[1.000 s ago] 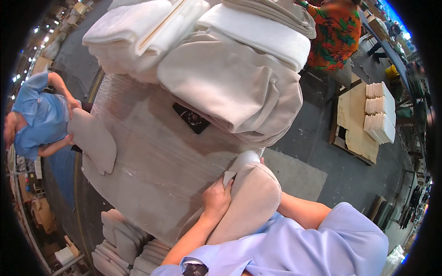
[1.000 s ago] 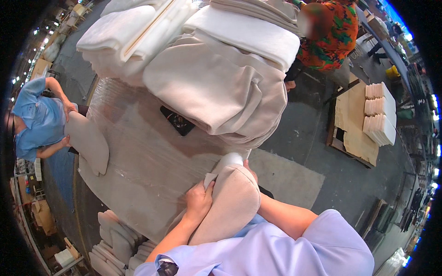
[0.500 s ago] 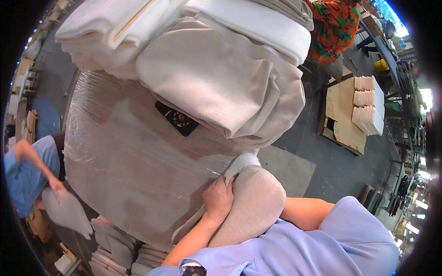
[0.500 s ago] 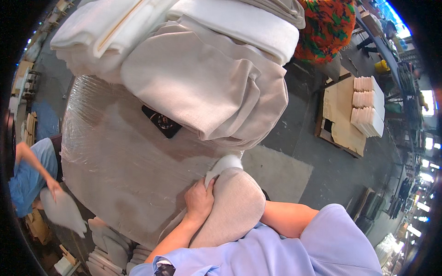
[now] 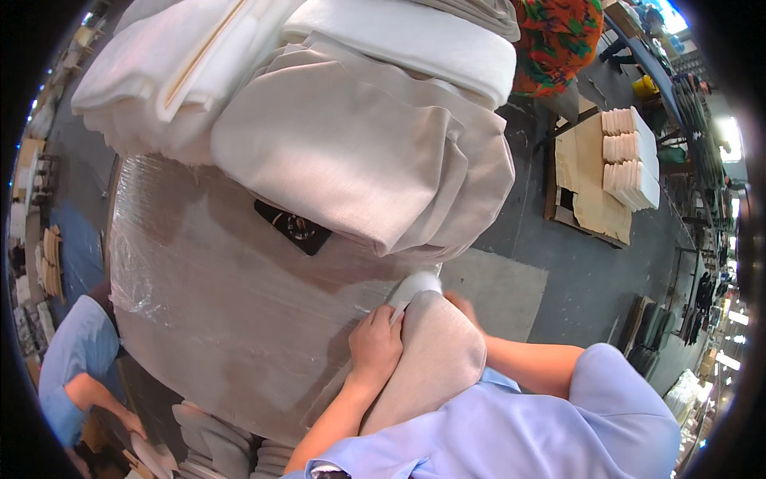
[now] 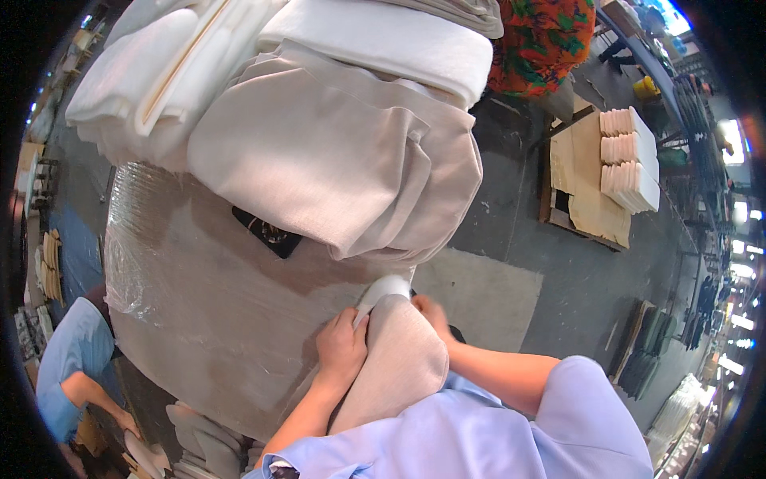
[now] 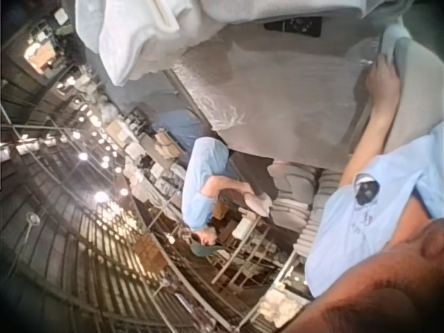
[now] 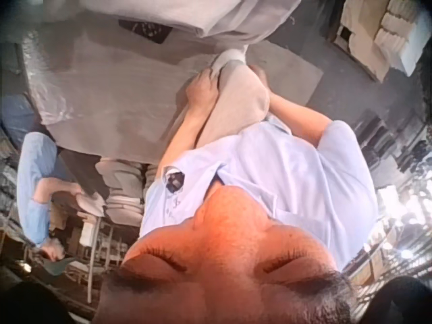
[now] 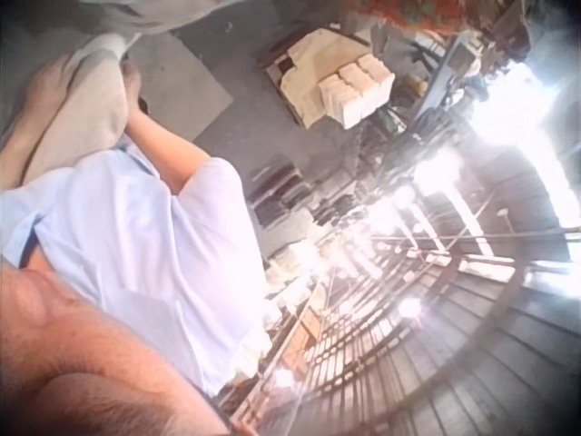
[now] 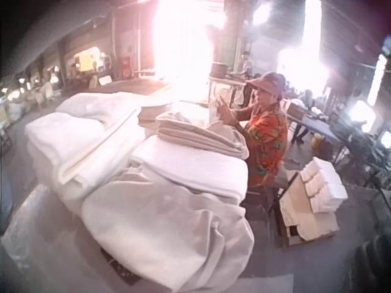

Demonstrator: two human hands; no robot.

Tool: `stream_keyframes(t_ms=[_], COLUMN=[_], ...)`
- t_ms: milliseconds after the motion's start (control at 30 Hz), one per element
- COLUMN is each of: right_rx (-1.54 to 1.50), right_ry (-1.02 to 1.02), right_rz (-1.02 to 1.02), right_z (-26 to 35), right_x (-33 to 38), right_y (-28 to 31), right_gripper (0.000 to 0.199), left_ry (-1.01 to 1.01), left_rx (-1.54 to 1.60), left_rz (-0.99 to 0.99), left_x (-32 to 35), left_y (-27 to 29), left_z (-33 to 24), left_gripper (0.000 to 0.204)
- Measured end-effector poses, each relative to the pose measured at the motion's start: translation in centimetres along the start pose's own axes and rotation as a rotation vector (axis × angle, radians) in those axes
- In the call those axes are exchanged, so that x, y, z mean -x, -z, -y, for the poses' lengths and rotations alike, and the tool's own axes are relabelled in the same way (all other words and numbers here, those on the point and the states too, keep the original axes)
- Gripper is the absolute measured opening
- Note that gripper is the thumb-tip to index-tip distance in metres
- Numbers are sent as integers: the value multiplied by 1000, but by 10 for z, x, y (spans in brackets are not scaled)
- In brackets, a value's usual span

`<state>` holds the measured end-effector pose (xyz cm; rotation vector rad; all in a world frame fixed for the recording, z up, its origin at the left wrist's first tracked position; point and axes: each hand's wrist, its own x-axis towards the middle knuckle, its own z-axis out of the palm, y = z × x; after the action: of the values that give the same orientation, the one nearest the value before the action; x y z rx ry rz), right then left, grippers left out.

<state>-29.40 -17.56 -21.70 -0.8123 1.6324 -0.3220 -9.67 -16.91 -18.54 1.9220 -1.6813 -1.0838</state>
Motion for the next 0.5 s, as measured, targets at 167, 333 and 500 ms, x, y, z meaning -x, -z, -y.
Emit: stream_keyframes(t_ms=[167, 333, 500], right_rx=[-123, 78, 149], right_ry=[152, 275, 349], right_rz=[142, 397, 430], right_z=[68, 83, 77], right_x=[-9, -6, -3], right_y=[50, 54, 59], right_gripper=[31, 32, 28], left_ry=[154, 205, -37], left_rx=[111, 202, 171], left_rz=[108, 95, -223], left_x=[-10, -12, -7], left_y=[6, 7, -17], left_z=[-7, -29, -26], left_gripper=[31, 24, 13])
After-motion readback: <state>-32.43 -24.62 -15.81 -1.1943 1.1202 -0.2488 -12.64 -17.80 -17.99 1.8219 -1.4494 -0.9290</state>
